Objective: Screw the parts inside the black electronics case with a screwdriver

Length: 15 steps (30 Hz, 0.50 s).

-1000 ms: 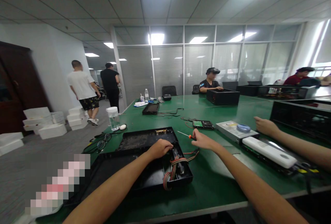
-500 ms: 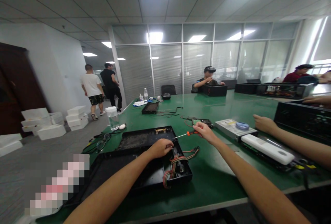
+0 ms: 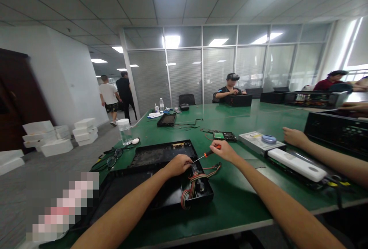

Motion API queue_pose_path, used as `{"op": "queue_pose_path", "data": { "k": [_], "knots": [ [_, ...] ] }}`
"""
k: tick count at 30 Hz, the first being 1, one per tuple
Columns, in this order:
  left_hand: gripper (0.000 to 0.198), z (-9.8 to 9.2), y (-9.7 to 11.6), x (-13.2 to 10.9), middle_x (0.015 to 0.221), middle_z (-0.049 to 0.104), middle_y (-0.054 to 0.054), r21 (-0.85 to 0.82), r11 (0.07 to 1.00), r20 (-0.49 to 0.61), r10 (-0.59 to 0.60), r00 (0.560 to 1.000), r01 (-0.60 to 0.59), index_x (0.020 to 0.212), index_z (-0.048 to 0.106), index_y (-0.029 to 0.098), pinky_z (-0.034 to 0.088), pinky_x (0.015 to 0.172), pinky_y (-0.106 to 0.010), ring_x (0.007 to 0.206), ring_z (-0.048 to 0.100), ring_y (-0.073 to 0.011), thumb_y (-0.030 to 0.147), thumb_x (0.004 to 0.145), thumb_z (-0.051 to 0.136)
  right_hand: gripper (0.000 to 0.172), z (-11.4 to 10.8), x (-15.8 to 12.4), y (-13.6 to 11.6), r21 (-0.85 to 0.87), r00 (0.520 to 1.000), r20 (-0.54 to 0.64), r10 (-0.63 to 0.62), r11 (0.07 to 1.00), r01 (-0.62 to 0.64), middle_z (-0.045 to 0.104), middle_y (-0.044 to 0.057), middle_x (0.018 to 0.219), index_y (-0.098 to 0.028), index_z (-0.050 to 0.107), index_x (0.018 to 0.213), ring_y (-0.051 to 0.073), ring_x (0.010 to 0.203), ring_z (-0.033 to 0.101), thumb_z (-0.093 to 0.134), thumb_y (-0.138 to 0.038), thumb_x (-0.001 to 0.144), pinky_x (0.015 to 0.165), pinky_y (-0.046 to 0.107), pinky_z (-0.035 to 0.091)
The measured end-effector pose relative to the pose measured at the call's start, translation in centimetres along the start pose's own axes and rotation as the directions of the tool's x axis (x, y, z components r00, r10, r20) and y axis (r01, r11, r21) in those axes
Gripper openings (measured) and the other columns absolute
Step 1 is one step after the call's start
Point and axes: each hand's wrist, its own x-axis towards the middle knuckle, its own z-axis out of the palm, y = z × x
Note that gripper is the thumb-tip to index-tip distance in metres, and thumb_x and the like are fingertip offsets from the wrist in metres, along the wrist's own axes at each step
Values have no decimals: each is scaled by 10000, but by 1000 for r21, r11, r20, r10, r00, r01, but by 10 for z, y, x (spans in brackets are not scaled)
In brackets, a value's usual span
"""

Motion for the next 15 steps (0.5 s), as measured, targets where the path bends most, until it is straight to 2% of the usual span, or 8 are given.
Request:
{"op": "queue_pose_path", "data": {
  "k": [10, 15],
  "knots": [
    [215, -4, 5, 1, 858, 657, -40, 1, 1000, -4, 14, 1000, -14, 904, 660, 156, 408, 755, -217, 792, 580, -147, 148, 781, 484, 242, -2, -3, -19, -165, 991, -38, -130, 979, 122, 553, -10, 567, -163, 577, 652, 104, 521, 479, 481, -351, 769, 550, 209, 346],
    [217, -1, 4, 2, 840, 656, -37, 10, 1000, -13, 8, 1000, -8, 888, 663, 157, 404, 747, -219, 777, 577, -145, 142, 771, 481, 266, -2, -5, -22, -211, 987, -45, -157, 967, 144, 569, 1, 584, -161, 577, 660, 106, 527, 492, 451, -357, 788, 556, 202, 344]
  ]
}}
